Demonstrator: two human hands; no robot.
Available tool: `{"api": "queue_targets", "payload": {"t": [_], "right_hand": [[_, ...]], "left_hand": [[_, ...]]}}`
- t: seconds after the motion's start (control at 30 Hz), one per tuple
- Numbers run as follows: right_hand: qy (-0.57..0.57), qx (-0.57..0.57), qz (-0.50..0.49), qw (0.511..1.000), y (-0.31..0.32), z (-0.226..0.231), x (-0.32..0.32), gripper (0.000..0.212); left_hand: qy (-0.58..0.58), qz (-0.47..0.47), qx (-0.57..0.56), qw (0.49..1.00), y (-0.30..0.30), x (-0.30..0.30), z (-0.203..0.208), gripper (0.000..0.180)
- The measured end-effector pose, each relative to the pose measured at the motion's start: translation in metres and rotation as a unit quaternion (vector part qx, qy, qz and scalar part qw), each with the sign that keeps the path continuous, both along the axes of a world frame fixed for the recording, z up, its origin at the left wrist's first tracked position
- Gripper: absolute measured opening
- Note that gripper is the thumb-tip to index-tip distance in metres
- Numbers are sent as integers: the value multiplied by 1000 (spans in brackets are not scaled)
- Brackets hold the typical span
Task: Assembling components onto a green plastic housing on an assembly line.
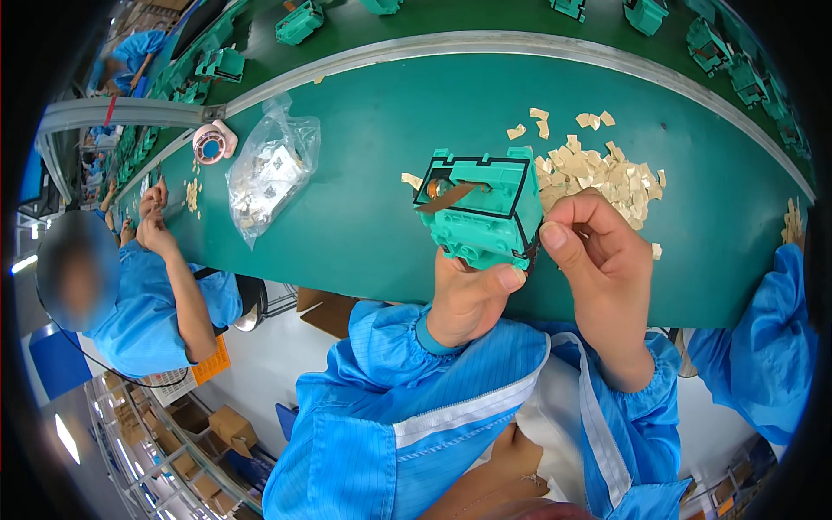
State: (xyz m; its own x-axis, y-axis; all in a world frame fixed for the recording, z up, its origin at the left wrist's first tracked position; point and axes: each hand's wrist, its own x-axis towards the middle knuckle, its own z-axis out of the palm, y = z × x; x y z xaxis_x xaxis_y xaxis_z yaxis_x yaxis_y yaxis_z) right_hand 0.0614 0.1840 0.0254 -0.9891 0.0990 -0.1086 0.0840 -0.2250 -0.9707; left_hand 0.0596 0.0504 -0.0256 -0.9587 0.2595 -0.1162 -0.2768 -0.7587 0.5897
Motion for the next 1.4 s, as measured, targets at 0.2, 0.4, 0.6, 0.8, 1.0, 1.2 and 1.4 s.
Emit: {"api": "queue_targets", "payload": {"t": [0.2, 0.4, 0.6, 0.8, 1.0, 1.2, 1.4], "right_hand": [[59, 111, 3, 992, 0, -9, 0, 10], [58, 68, 9, 996, -1, -9, -3, 11], [143, 153, -21, 978, 9, -8, -8, 18], [153, 171, -38, 973, 1, -11, -8, 11], [146, 201, -37, 968, 4, 5, -5, 9], [61, 158, -23, 985, 9, -2, -10, 12], [82, 191, -30, 978, 5, -3, -13, 12]], "left_hand": [[-23, 7, -12, 1000, 2, -3, 1, 50], [-56, -26, 40, 997, -3, -2, -1, 49], [-59, -41, 63, 995, -5, -3, -2, 50], [-71, -50, 58, 995, -4, -5, -1, 47], [-80, -46, 55, 994, -4, -5, -3, 44], [-64, -37, 92, 993, 2, -6, 1, 38], [-87, -72, 159, 981, -2, -5, -7, 33]]}}
